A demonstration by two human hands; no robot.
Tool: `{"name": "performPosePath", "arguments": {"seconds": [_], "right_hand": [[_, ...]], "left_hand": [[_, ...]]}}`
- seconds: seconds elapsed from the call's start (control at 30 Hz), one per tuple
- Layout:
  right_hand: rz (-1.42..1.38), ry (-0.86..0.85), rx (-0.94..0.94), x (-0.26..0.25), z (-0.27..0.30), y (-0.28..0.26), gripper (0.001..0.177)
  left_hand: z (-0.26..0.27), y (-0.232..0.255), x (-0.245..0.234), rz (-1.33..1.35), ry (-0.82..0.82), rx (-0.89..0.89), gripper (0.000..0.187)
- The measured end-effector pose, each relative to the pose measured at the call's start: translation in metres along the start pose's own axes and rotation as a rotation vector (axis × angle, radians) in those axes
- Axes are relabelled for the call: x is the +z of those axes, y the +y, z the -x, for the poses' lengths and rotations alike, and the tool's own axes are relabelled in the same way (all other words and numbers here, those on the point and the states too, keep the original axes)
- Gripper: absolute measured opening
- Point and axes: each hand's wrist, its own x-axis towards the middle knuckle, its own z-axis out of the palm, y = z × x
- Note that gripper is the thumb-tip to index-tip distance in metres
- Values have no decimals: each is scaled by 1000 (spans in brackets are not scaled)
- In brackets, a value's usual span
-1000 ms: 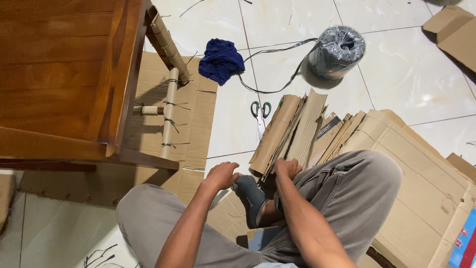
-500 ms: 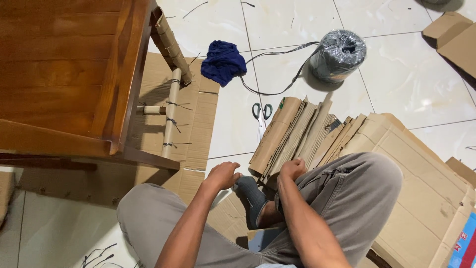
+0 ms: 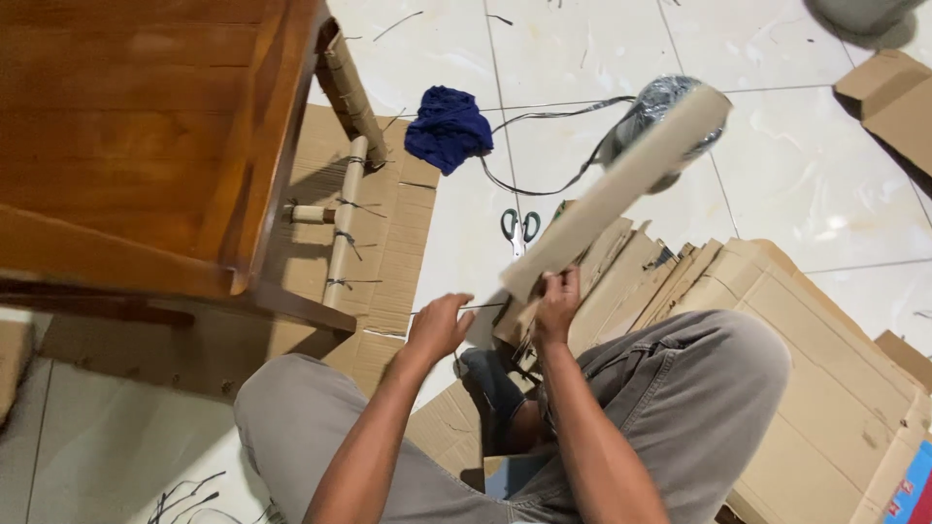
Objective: Wrapping wooden chair legs with protective cardboard and securing them with plastic ties.
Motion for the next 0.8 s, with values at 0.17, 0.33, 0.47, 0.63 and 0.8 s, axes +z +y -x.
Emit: {"name": "performPosePath", "arguments": {"seconds": [0.17, 0.33, 0.47, 0.63, 0.8], "right_hand": [[-15, -193, 170, -7, -1, 88, 32], [152, -427, 204, -3, 12, 130, 31], [513, -601, 203, 7, 30, 129, 30], [784, -669, 83, 36, 37, 126, 24], [426, -920, 44, 93, 70, 52, 47]], "left_hand": [[15, 25, -39, 271, 350, 100, 36], [21, 25, -53, 602, 396, 227, 58], [29, 6, -49, 707, 540, 197, 44], [57, -4, -68, 736, 537, 117, 33], [75, -30, -66, 826, 682, -81, 30]]}}
